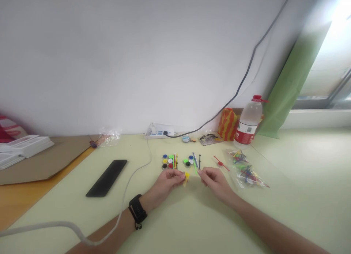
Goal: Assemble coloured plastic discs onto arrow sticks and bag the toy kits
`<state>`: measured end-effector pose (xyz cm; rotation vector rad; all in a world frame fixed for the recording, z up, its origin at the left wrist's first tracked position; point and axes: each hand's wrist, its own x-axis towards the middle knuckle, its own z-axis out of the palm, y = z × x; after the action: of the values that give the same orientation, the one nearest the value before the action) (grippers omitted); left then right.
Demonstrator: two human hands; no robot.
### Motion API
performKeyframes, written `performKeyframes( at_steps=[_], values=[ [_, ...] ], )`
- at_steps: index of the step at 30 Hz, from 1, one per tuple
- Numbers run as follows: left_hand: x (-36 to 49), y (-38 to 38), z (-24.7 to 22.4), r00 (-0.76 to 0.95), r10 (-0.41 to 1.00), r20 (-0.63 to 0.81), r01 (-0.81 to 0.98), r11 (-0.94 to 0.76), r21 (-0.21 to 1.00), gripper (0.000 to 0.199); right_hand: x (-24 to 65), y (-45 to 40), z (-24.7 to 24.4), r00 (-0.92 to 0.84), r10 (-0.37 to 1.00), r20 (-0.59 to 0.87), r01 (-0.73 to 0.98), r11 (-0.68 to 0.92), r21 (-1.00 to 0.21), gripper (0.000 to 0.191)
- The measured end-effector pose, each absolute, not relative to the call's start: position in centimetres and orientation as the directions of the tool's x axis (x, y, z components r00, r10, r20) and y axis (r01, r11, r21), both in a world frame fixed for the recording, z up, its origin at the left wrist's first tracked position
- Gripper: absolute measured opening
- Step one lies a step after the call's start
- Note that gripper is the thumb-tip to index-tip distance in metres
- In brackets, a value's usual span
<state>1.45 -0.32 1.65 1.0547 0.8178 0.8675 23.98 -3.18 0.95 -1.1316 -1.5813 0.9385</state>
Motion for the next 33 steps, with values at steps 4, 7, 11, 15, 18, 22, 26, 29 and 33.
performKeyframes(
  at_steps=[4,7,11,15,18,22,26,29,33],
  values=[
    [1.39,-0.24,1.51,0.431,0.895,-0.117,-0.147,0.197,0.969,0.03,23.96,-3.16,0.98,-0.123,0.958,0.261,0.241,0.284,-0.928,0.058],
    [1.36,-0.13,1.38,0.45,0.888,-0.095,-0.105,0.158,0.982,0.028,23.95,-3.19,1.05,-0.126,0.958,0.259,0.248,0.283,-0.926,0.058],
    [1.35,-0.04,1.25,0.47,0.881,-0.059,-0.088,0.113,0.99,0.027,23.88,-3.3,1.17,-0.14,0.959,0.246,0.256,0.275,-0.927,0.058],
    [1.32,-0.02,1.11,0.475,0.878,-0.048,-0.07,0.092,0.993,0.026,23.87,-3.34,1.22,-0.157,0.96,0.233,0.252,0.267,-0.93,0.058],
    [1.28,-0.02,1.05,0.479,0.877,-0.041,-0.059,0.079,0.995,0.026,23.85,-3.34,1.2,-0.178,0.956,0.231,0.265,0.273,-0.925,0.057],
    [1.25,-0.07,1.02,0.494,0.869,-0.036,-0.041,0.065,0.997,0.027,23.62,-3.49,1.18,-0.203,0.948,0.247,0.263,0.296,-0.918,0.051],
    [1.26,-0.19,0.96,0.521,0.853,-0.024,-0.046,0.056,0.997,0.027,23.33,-3.76,1.15,-0.247,0.936,0.249,0.259,0.312,-0.914,0.045],
    [1.29,-0.24,0.83,0.526,0.85,-0.02,-0.061,0.061,0.996,0.027,23.29,-3.86,1.03,-0.286,0.924,0.255,0.273,0.333,-0.902,0.041],
    [1.34,-0.24,0.76,0.532,0.846,-0.027,-0.059,0.068,0.996,0.027,23.42,-3.86,0.87,-0.327,0.912,0.247,0.315,0.351,-0.882,0.039]
  ],
)
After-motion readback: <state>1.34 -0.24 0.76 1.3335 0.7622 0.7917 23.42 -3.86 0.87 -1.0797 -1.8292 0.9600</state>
